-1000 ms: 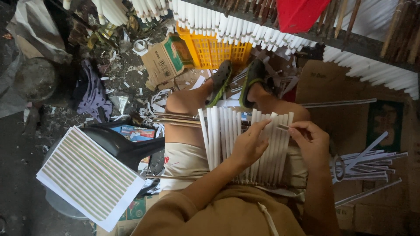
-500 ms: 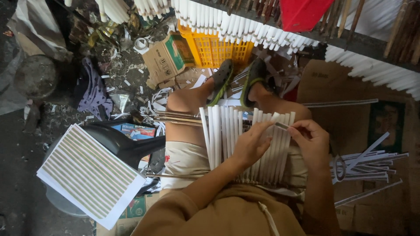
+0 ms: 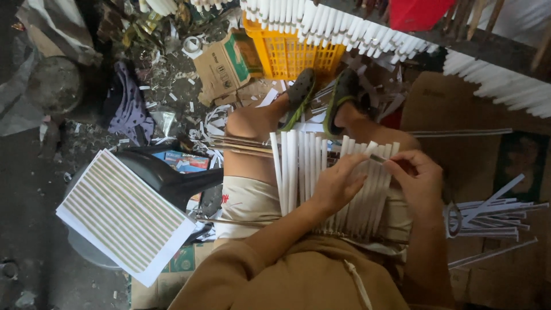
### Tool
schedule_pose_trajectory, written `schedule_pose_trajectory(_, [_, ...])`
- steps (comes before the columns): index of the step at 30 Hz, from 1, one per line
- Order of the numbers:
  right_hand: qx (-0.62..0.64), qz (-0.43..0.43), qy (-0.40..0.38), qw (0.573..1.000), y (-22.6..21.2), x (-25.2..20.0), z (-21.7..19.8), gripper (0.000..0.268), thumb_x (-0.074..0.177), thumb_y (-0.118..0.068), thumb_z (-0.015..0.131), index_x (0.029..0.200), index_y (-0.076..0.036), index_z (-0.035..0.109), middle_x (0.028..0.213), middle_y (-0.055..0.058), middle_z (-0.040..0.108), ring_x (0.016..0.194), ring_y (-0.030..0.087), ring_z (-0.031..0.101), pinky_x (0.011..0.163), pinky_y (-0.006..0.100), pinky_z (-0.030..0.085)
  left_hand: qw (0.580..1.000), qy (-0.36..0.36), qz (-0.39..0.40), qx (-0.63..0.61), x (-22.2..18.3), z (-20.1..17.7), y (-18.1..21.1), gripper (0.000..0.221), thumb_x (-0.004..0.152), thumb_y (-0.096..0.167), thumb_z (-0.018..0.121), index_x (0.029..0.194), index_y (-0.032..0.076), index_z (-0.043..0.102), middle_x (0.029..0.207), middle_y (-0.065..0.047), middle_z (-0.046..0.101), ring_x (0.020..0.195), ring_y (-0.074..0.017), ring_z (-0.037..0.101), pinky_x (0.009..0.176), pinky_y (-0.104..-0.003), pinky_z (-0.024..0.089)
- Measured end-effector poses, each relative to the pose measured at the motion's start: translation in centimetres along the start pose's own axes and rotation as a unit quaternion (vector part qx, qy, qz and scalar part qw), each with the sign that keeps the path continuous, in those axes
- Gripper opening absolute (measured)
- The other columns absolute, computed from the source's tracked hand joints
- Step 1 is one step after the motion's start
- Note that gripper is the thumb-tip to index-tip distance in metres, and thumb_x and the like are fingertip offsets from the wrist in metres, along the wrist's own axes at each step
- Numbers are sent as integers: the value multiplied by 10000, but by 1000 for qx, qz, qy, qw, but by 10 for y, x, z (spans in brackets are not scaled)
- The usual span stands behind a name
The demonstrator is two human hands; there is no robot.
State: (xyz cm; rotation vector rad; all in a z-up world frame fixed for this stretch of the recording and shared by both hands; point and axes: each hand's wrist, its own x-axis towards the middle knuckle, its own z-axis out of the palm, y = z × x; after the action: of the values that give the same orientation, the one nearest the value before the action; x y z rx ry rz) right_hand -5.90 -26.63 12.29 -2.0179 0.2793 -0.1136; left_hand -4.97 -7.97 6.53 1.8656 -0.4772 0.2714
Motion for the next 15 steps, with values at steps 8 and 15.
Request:
schedule_pose_trajectory(8, [-4, -16, 11, 1000, -1, 2, 3, 209, 920, -155, 867, 1033, -36, 739, 875, 105, 664, 829, 150, 588, 790, 320, 516, 1000, -4, -9, 22, 1, -2, 0, 453, 924, 122, 749, 1347, 175, 596, 1134, -21, 699, 982, -236, 739, 825, -336, 613])
schedule_pose_trajectory(15, [9, -44, -47, 998, 13, 14, 25, 207, 916, -211, 825, 1068, -77, 785, 962, 123, 759, 938, 178, 670, 869, 390, 552, 998, 26, 48, 13, 2, -1, -2, 382, 909, 74, 734, 1280, 46, 648, 880, -160, 738, 727, -346, 731, 564, -410, 574])
